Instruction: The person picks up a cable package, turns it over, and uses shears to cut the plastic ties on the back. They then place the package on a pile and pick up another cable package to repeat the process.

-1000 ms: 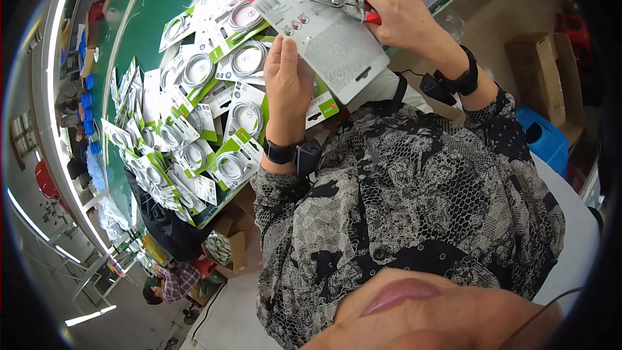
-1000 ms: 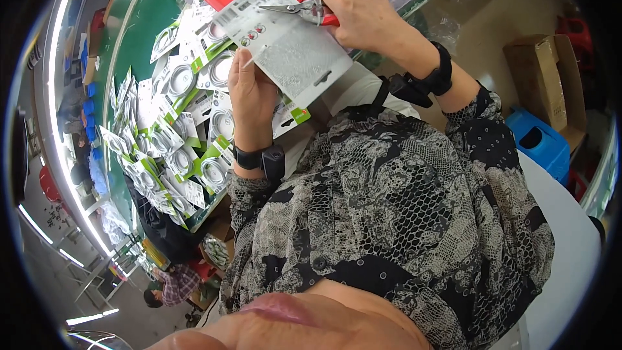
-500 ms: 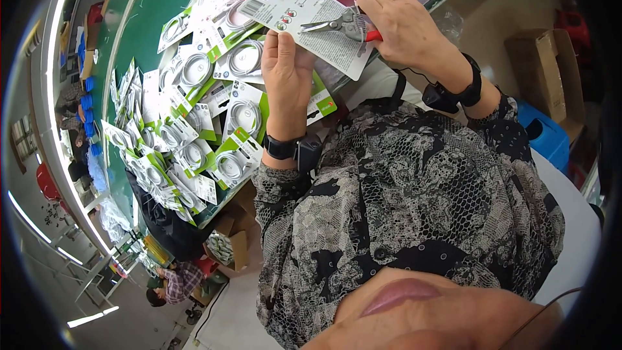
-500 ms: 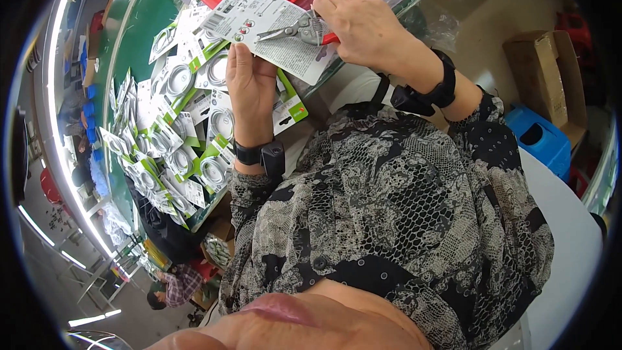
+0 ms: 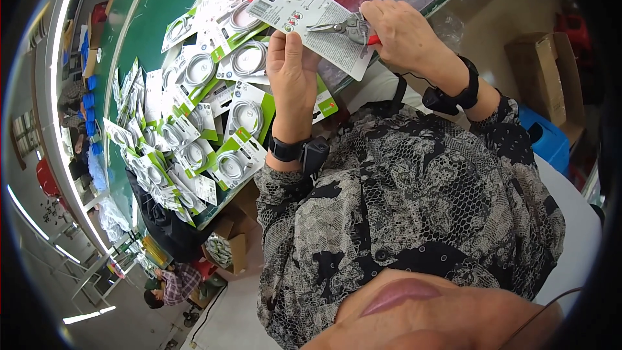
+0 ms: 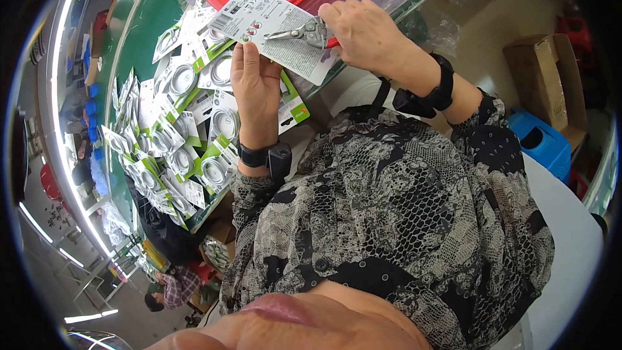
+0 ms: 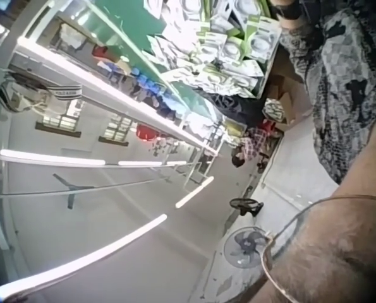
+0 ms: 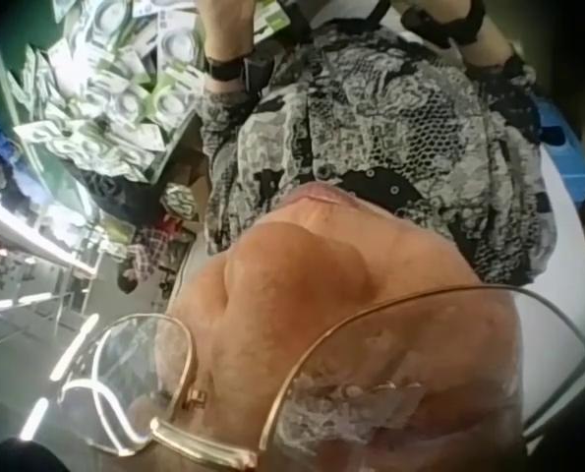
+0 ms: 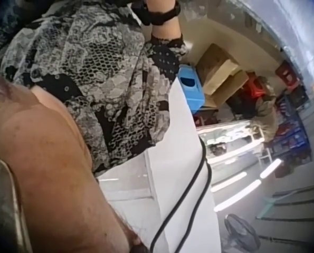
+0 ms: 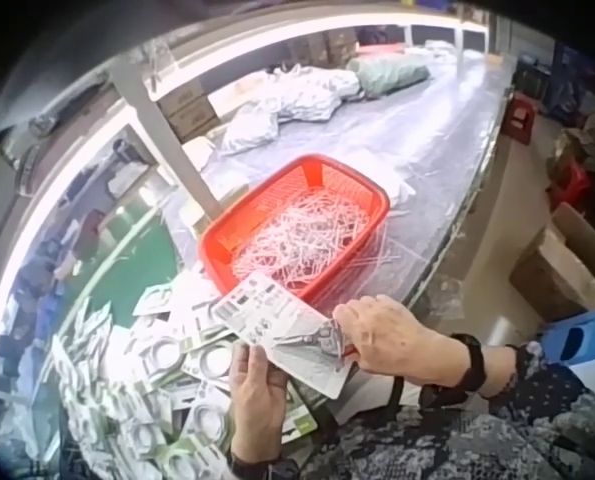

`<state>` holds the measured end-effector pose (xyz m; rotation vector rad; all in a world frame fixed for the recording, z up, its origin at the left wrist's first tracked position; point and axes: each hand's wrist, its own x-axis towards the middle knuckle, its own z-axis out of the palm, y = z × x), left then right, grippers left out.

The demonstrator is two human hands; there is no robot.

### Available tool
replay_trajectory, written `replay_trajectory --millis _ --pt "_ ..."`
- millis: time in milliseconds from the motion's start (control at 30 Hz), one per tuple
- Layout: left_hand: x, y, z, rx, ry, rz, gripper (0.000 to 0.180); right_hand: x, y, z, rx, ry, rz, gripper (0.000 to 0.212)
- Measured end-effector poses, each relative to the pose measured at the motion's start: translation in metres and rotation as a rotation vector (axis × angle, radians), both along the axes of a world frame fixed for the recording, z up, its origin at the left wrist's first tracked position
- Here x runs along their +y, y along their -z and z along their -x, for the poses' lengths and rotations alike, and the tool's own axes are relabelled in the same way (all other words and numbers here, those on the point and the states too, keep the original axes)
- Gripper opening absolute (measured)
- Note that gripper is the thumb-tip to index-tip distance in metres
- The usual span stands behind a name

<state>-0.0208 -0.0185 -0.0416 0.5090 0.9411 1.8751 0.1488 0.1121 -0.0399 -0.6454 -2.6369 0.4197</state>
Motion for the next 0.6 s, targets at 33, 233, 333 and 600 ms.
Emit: replay_trajectory --millis 33,233,333,600 --pt "0.0 0.001 0.0 0.001 0.001 -0.001 0.028 0.0 -0.001 0.0 0.001 0.001 -0.001 0.035" --pt "-0.003 0.003 0.002 -0.014 -0.03 0.058 0.03 0.004 0.0 -0.001 -0.052 -0.013 0.113 0.029" --pt "-0.006 -0.001 0.011 -0.018 -0.064 0.05 0.032 0.008 -0.012 -0.006 0.04 0.021 0.18 0.028" --pt "0.006 0.018 0.039 -0.238 0.163 -0.302 0.048 0.008 -0.023 -0.021 0.333 -0.009 0.293 0.029"
